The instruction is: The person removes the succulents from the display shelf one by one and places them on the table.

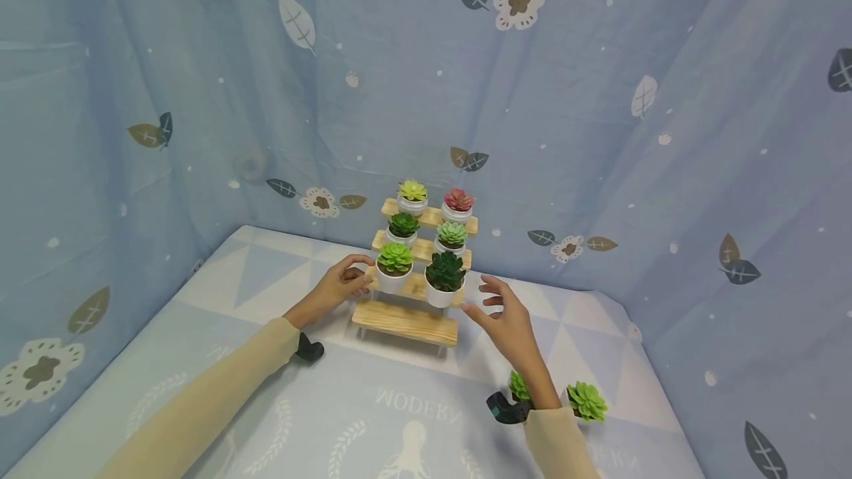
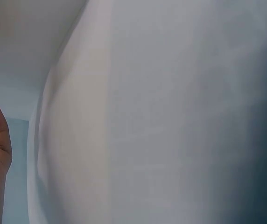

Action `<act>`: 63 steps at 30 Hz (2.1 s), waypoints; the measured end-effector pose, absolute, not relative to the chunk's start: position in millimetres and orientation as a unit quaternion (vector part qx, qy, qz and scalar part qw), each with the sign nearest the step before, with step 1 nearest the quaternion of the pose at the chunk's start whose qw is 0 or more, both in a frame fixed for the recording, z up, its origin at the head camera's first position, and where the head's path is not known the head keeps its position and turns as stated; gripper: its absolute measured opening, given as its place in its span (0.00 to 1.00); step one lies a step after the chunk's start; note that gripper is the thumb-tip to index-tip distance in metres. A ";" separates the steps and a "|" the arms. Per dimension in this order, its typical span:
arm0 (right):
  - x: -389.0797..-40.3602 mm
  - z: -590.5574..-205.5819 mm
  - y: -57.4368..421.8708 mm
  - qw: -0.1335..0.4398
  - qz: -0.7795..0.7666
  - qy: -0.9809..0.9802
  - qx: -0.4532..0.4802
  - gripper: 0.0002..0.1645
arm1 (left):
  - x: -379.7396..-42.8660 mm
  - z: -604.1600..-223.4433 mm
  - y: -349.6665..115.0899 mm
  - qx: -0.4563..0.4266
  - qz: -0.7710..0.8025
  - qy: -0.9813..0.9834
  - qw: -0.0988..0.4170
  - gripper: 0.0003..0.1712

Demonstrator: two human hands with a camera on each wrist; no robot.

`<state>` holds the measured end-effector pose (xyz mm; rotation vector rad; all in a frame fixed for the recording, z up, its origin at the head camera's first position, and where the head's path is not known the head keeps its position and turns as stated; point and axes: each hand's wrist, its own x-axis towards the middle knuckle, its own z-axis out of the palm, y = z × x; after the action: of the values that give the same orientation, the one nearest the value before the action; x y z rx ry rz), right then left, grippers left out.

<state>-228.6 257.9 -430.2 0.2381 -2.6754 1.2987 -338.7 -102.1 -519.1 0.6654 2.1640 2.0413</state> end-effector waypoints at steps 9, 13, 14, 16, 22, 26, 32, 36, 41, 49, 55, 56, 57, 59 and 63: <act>-241.2 -429.9 238.8 0.073 0.459 -0.881 0.093 0.51 | -337.1 -513.8 -103.8 0.223 0.683 0.693 0.063 0.25; -244.8 -429.7 230.6 0.066 0.468 -0.877 0.083 0.55 | -335.8 -512.1 -103.7 0.229 0.681 0.693 0.064 0.25; -245.4 -430.0 228.9 0.063 0.470 -0.877 0.081 0.55 | -335.8 -512.5 -103.6 0.229 0.681 0.693 0.063 0.25; -246.4 -429.8 225.3 0.060 0.473 -0.875 0.078 0.57 | -336.1 -513.6 -103.3 0.228 0.681 0.694 0.060 0.25; -248.6 -428.8 215.6 0.057 0.485 -0.870 0.076 0.59 | -337.8 -517.7 -103.5 0.225 0.676 0.700 0.052 0.25; -251.6 -429.8 211.1 0.059 0.482 -0.871 0.077 0.59 | -336.7 -517.0 -104.1 0.222 0.668 0.708 0.047 0.24; -255.3 -431.0 207.5 0.071 0.485 -0.869 0.076 0.55 | -336.3 -516.9 -104.8 0.224 0.666 0.710 0.048 0.23; -256.3 -431.1 207.0 0.072 0.480 -0.872 0.066 0.55 | -336.6 -516.9 -102.9 0.225 0.670 0.705 0.050 0.24; -257.3 -430.7 206.2 0.068 0.467 -0.880 0.055 0.55 | -335.6 -515.9 -102.0 0.226 0.674 0.701 0.052 0.26; -255.5 -428.9 205.2 0.066 0.458 -0.885 0.042 0.59 | -337.2 -516.7 -104.1 0.226 0.668 0.707 0.050 0.25; -252.6 -429.2 205.9 0.070 0.458 -0.885 0.040 0.58 | -337.5 -517.9 -104.2 0.230 0.665 0.709 0.046 0.25; -251.9 -429.0 206.2 0.071 0.458 -0.885 0.039 0.58 | -337.5 -517.8 -104.2 0.229 0.665 0.710 0.046 0.25; -251.1 -428.6 206.3 0.073 0.457 -0.886 0.038 0.58 | -337.5 -517.5 -104.1 0.229 0.664 0.710 0.045 0.25; -249.4 -428.1 206.9 0.072 0.457 -0.886 0.037 0.59 | -337.3 -516.6 -103.9 0.227 0.664 0.711 0.045 0.25; -245.7 -426.5 207.9 0.069 0.461 -0.884 0.039 0.58 | -336.8 -515.3 -103.8 0.224 0.665 0.711 0.046 0.24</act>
<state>-245.7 207.9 -426.5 0.1176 -2.6608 1.3883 -336.8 -103.8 -515.3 0.6848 2.1717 2.0297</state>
